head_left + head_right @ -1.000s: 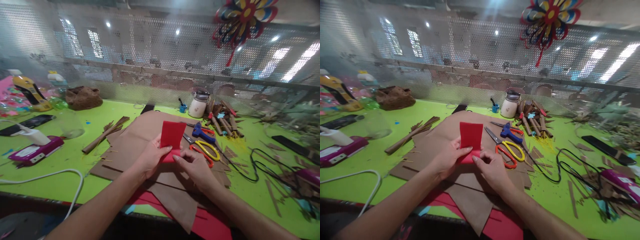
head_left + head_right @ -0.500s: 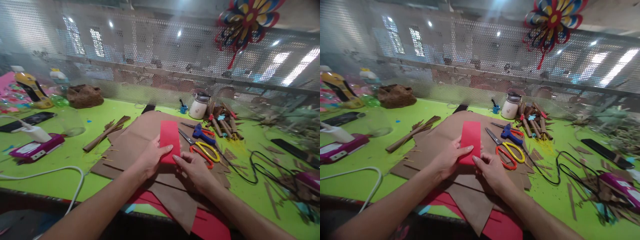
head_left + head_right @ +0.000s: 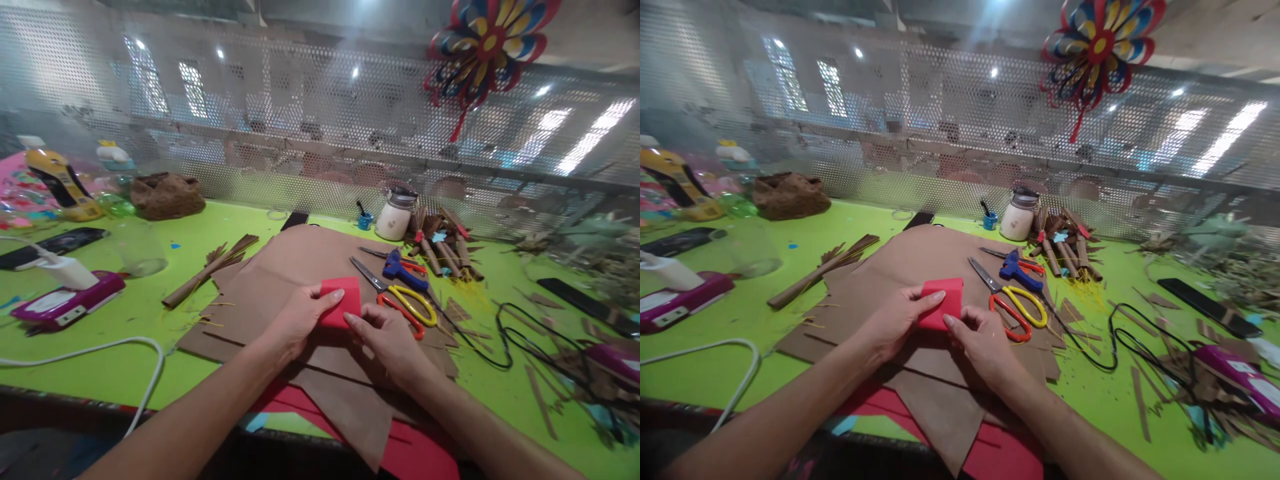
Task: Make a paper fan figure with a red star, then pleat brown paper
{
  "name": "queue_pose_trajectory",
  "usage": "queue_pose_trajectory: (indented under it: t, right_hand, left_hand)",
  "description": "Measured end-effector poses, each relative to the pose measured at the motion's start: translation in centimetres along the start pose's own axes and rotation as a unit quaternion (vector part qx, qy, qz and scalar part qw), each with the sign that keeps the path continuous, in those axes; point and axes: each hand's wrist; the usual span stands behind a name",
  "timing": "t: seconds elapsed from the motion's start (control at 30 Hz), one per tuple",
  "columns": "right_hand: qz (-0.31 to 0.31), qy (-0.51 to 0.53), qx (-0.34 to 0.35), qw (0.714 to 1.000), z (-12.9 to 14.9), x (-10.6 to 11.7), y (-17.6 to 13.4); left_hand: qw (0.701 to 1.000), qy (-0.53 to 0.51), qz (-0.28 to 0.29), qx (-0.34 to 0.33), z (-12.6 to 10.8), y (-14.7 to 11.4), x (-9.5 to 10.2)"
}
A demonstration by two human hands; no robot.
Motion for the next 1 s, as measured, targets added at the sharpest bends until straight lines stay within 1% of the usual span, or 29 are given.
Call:
queue_pose_trajectory:
  t: [0.1,0.23,0.33,0.47,0.57,0.63,0.8,1.0]
  right_hand:
    - [-0.002,-0.004,0.006,1.000,0.0,0.1,-0.1]
    - [-0.005,-0.018,0.010,1.000,0.3,0.0,0.0]
    - [-0.007,-0.017,0.012,1.000,0.4,-0.1,0.0]
    - [0.007,-0.008,0.023,1.000,0.2,-0.3,0.1]
    - [0.019,-0.008,0.041,0.999,0.1,-0.2,0.0]
    - [0.006,-0.028,0.056,0.998,0.2,-0.1,0.0]
    - [-0.063,-0.067,0.084,0.992,1.1,0.4,-0.1]
    - [-0.097,-0.078,0.105,0.987,1.6,0.7,-0.1]
  left_hand:
    - [1.000,-0.004,0.002,-0.012,-0.1,-0.1,-0.1]
    - [0.998,-0.011,0.029,-0.049,-0.1,-0.4,-0.2]
    - [0.996,-0.011,0.037,-0.077,-0.2,-0.5,-0.3]
    - [0.996,-0.006,0.040,-0.084,-0.3,-0.5,-0.4]
    - [0.996,-0.004,0.032,-0.083,-0.3,-0.5,-0.3]
    - [0.996,-0.008,0.030,-0.086,-0.4,-0.5,-0.3]
    - [0.996,-0.001,0.031,-0.084,-0.4,-0.7,-0.6]
    - [0.997,0.020,0.022,-0.071,-0.3,-0.6,-0.8]
Point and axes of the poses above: each hand's wrist, its own y-axis towards the middle knuckle, its own x-axis out of the back of the hand, z = x × y, and after that the axes turned 1 degree about z, right-handed
